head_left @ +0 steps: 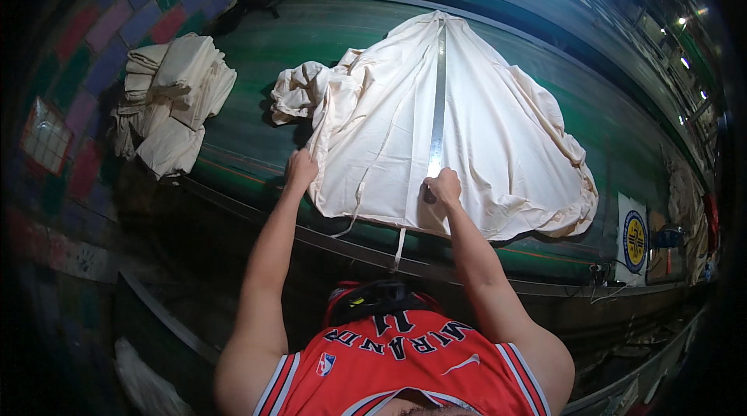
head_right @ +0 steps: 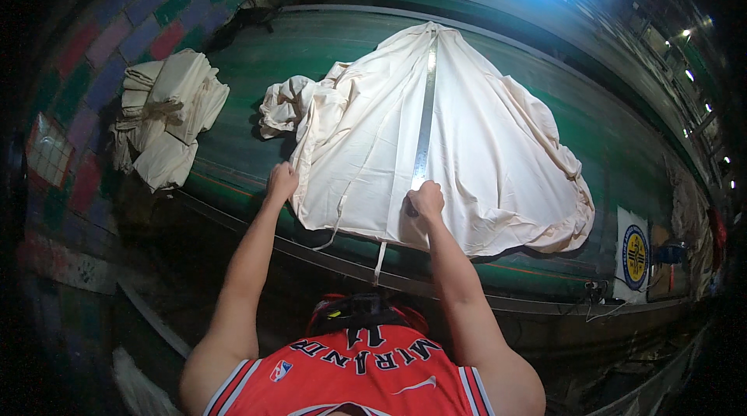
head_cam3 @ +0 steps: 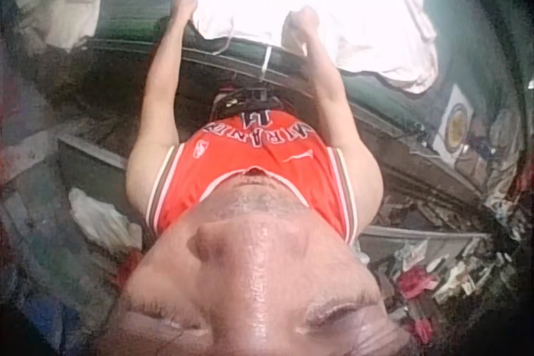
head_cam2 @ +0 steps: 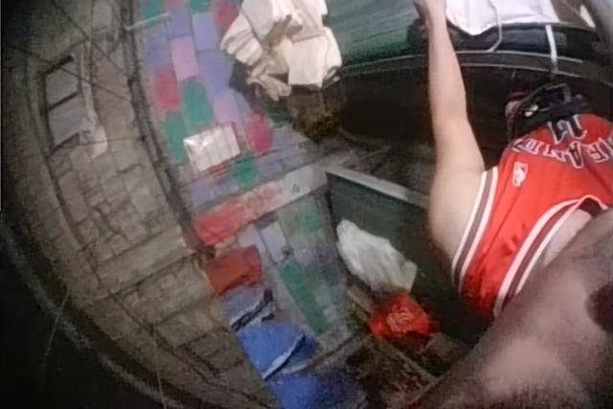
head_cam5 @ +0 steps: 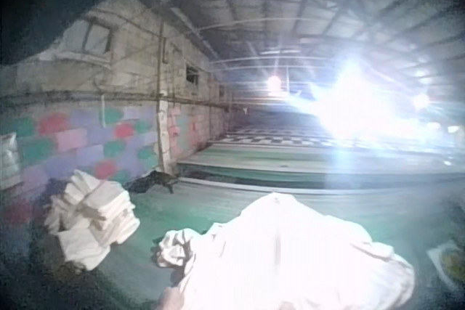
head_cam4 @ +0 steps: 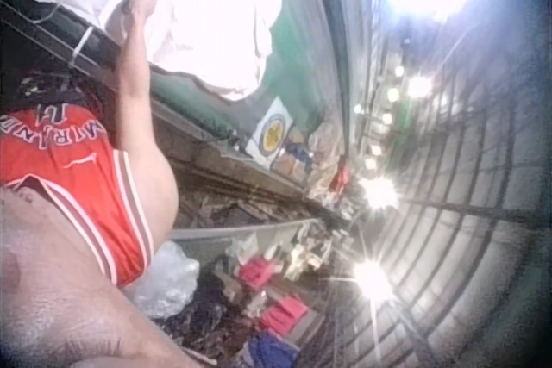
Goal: The person spreads a large white fabric on a green worktable, uses a long metal ruler to align and cut the fabric into a rectangular shape, and then places a circular logo patch on the center of the cut piece.
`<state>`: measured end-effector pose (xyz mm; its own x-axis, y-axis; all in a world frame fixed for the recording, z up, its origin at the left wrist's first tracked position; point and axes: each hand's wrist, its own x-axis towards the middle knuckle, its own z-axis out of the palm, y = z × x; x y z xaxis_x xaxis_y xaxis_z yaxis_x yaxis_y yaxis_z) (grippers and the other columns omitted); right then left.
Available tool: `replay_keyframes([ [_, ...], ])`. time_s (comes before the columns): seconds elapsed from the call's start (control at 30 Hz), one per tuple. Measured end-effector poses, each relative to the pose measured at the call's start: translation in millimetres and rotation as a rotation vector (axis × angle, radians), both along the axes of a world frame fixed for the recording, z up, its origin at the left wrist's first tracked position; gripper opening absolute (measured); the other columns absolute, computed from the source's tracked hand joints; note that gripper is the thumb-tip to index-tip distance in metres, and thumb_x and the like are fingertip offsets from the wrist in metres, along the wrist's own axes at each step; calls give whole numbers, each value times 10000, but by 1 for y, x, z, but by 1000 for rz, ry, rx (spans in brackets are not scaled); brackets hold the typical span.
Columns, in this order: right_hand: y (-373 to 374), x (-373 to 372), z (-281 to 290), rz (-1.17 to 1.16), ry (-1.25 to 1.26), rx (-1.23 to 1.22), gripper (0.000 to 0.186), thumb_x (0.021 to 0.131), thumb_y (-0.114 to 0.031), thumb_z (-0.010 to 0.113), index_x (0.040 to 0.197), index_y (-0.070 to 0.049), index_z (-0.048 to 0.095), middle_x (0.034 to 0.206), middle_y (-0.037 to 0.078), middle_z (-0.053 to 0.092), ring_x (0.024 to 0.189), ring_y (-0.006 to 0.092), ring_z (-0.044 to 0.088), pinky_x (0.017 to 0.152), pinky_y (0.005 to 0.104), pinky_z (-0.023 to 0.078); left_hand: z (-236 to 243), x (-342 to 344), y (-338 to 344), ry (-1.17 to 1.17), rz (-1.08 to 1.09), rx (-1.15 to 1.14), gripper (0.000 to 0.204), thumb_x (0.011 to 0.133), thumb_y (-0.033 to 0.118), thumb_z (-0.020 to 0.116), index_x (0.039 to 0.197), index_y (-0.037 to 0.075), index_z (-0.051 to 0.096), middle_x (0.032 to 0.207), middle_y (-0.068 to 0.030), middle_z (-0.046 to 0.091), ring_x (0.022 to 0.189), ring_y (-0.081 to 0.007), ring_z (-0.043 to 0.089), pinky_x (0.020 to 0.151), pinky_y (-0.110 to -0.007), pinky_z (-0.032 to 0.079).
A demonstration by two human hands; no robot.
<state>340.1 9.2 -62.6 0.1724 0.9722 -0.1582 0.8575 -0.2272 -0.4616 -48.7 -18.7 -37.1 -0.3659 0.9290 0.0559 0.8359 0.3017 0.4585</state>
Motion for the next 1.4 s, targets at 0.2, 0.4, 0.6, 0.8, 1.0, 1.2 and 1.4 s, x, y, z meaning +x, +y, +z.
replay_keyframes([
  [0.2, 17, -2, -3, -86, 5, -116, 499, 648, -378, 823, 886, 48, 717, 917, 231, 722, 856, 372, 714, 756, 445, 560, 6, -15, 81, -60, -58, 273, 269, 855, 195, 616, 1072, 37, 601, 1151, -189, 527, 1098, -420, 536, 933, -502, 453],
  [0.4, 19, -10, -12, -198, -1, -127, 457, 636, -357, 822, 812, 55, 733, 838, 214, 729, 793, 340, 725, 734, 422, 565, 11, -12, 155, 220, -278, 310, 276, 866, 193, 624, 1131, 137, 681, 1396, -117, 445, 1354, -344, 374, 1070, -717, 237],
  [0.6, 18, -35, -4, -286, -103, -144, 541, 642, -321, 818, 974, 80, 673, 1016, 268, 696, 942, 404, 695, 829, 464, 564, 20, -38, 200, 433, -629, -220, 231, 869, 236, 599, 1026, 157, 748, 1191, -136, 670, 1212, -331, 554, 1109, -725, 108],
  [0.8, 9, -53, -7, -371, -129, -13, 554, 633, -285, 798, 1032, 50, 611, 1047, 272, 654, 959, 413, 667, 847, 457, 545, 37, -122, 150, 283, -620, -181, 269, 889, 233, 583, 1017, 45, 726, 969, -224, 710, 969, -371, 688, 946, -516, 477],
  [1.0, 5, -61, -16, -418, -180, 36, 549, 637, -284, 792, 1048, 38, 622, 1040, 257, 644, 953, 405, 654, 835, 450, 537, 50, -175, 54, -203, -699, -1208, 382, 910, 348, 619, 924, -25, 698, 744, -213, 695, 622, -261, 703, 575, -410, 563],
  [1.2, 9, -65, -18, -420, -215, 44, 550, 649, -283, 766, 1052, 57, 610, 1054, 284, 635, 964, 437, 647, 863, 458, 534, 34, -180, 133, 23, -497, 98, 244, 894, 155, 594, 1084, 6, 630, 864, -169, 707, 785, -338, 702, 684, -457, 558],
  [1.4, 7, -67, -1, -363, -141, -19, 579, 667, -264, 770, 1092, 81, 579, 1062, 314, 638, 983, 456, 652, 866, 476, 540, -14, -170, 205, -137, -160, -80, 538, 904, 380, 657, 1189, -74, 615, 1286, -240, 604, 1154, -364, 605, 975, -442, 477],
])
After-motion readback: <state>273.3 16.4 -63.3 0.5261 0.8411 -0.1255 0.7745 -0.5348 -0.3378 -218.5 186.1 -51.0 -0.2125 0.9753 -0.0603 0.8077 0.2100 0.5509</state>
